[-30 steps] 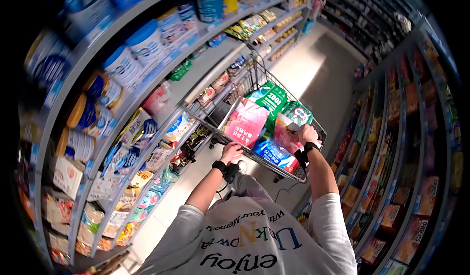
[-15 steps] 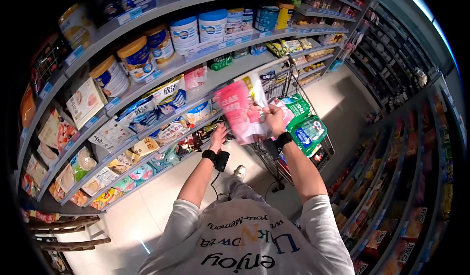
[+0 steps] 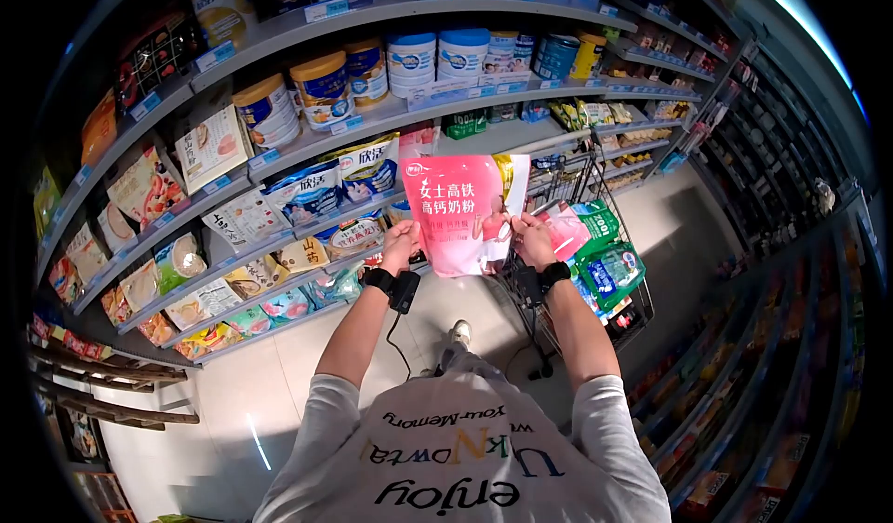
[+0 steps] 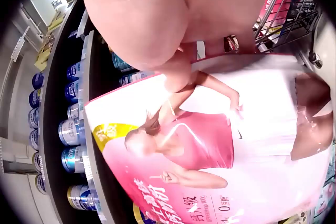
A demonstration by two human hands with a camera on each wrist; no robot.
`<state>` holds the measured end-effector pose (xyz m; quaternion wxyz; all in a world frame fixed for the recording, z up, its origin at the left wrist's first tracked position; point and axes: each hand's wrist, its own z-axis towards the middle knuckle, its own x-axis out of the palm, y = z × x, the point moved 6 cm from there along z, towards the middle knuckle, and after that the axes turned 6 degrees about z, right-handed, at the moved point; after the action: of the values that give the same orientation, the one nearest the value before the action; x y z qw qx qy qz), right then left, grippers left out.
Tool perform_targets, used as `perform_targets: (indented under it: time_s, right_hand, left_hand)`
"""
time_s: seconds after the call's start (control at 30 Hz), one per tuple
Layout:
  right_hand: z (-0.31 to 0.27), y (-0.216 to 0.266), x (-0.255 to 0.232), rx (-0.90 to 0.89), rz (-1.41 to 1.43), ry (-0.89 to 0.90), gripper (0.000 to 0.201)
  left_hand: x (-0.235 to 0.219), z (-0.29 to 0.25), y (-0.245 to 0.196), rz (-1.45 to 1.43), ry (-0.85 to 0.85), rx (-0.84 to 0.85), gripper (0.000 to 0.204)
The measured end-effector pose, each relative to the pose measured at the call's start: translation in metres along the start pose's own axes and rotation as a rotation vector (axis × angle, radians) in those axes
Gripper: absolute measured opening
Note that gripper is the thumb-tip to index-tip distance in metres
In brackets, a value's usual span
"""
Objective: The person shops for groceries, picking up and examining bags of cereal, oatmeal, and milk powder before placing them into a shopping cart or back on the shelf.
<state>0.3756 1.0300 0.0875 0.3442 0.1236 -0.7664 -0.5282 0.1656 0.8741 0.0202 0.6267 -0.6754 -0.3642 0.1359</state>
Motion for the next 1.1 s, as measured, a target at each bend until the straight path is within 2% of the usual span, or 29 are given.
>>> perform_targets:
  time_s: [0.03,0.13,0.2,0.33,0.43,0.57,0.63,0.7,0.73,0.83,0.9,0.93,0.97,1.03,1.07,1.1]
  right_hand:
    - [0.0,0.003,0.004,0.026,0.013,0.061,0.017]
    - [0.004,0.009,0.015,0.011,-0.003,0.086,0.018]
    - [0.006,0.01,0.022,0.022,-0.006,0.099,0.018]
    - [0.007,0.016,0.039,-0.001,0.007,0.184,0.019]
    - [0.009,0.013,0.039,0.026,0.01,0.146,0.02]
    - [0.011,0.005,0.041,0.043,-0.015,0.161,0.02]
    - [0.014,-0.004,0.042,0.041,-0.007,0.181,0.019]
    - [0.014,-0.018,0.043,0.058,-0.04,0.167,0.017]
    - [0.014,-0.025,0.043,0.083,-0.089,0.155,0.014]
    - [0.031,-0.062,0.036,0.112,-0.136,0.178,0.012]
    - [0.031,-0.07,0.046,0.116,-0.216,0.177,0.011]
    - [0.038,-0.076,0.048,0.109,-0.221,0.179,0.011]
    - [0.052,-0.091,0.044,0.084,-0.187,0.186,0.011]
    - [0.078,-0.106,0.044,-0.034,-0.36,0.153,0.012]
    - [0.079,-0.1,0.049,-0.073,-0.4,0.091,0.013]
    - [0.09,-0.108,0.048,-0.06,-0.4,0.109,0.013]
  left_hand:
    - [-0.002,0.004,-0.004,0.034,0.002,0.048,0.015]
    - [-0.004,-0.006,-0.037,0.014,0.002,0.079,0.014]
    - [-0.01,-0.007,-0.046,0.088,-0.037,0.087,0.015]
    - [-0.016,-0.013,-0.057,0.04,-0.054,0.11,0.016]
    - [-0.019,-0.021,-0.062,0.053,-0.071,0.101,0.016]
    - [-0.025,-0.022,-0.056,0.04,-0.075,0.112,0.016]
    - [-0.031,-0.023,-0.052,0.118,-0.166,0.102,0.012]
    - [-0.042,-0.017,-0.037,0.114,-0.186,0.147,0.012]
    - [-0.052,-0.016,-0.029,0.221,-0.267,0.112,0.011]
    - [-0.076,-0.009,-0.007,0.271,-0.373,0.25,0.011]
    - [-0.084,-0.016,-0.008,0.36,-0.413,0.333,0.009]
    - [-0.088,-0.016,-0.004,0.392,-0.357,0.238,0.008]
    - [-0.091,-0.013,0.001,0.386,-0.363,0.234,0.008]
    - [-0.103,-0.006,0.013,0.296,-0.437,0.308,0.01]
    - [-0.107,-0.002,0.021,0.27,-0.457,0.202,0.011]
    - [-0.11,0.0,0.025,0.272,-0.478,0.196,0.011]
